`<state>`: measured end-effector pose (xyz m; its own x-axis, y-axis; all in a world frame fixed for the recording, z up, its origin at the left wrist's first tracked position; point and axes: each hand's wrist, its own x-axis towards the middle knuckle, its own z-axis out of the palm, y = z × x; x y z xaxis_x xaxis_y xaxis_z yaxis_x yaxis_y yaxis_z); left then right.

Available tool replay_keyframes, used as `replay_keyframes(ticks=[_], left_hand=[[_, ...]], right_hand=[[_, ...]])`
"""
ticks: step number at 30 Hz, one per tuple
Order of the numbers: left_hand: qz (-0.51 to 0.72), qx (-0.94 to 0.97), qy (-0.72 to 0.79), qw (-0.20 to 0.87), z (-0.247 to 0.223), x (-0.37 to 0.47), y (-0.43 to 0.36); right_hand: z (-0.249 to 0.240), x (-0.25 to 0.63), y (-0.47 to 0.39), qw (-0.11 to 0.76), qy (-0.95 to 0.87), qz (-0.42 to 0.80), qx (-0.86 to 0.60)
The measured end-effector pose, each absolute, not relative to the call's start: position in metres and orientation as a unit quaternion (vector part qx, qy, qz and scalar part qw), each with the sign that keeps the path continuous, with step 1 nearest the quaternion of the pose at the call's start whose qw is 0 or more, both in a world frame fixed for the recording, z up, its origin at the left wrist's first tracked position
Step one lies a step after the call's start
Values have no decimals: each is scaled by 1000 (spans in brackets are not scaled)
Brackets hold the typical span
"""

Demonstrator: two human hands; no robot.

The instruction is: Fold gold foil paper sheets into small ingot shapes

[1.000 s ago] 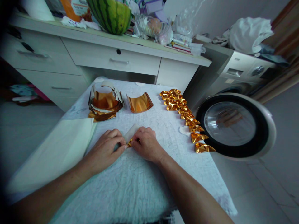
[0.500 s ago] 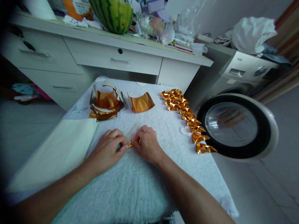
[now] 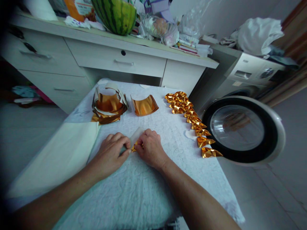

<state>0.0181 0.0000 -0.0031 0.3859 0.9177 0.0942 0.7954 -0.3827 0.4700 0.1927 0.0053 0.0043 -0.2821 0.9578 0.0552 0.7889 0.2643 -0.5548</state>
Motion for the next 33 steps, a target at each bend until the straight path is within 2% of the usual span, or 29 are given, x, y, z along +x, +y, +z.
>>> replay_keyframes(ticks=[11, 23, 33], left_hand=[[179, 799, 516, 253, -3, 13, 3], [177, 801, 542, 183, -4, 21, -1], [200, 802, 524, 207, -6, 20, 1]], right_hand=[[5, 193, 5, 192, -774, 210, -566], [3, 194, 5, 191, -778, 210, -561], [2, 194, 5, 200, -781, 193, -559]])
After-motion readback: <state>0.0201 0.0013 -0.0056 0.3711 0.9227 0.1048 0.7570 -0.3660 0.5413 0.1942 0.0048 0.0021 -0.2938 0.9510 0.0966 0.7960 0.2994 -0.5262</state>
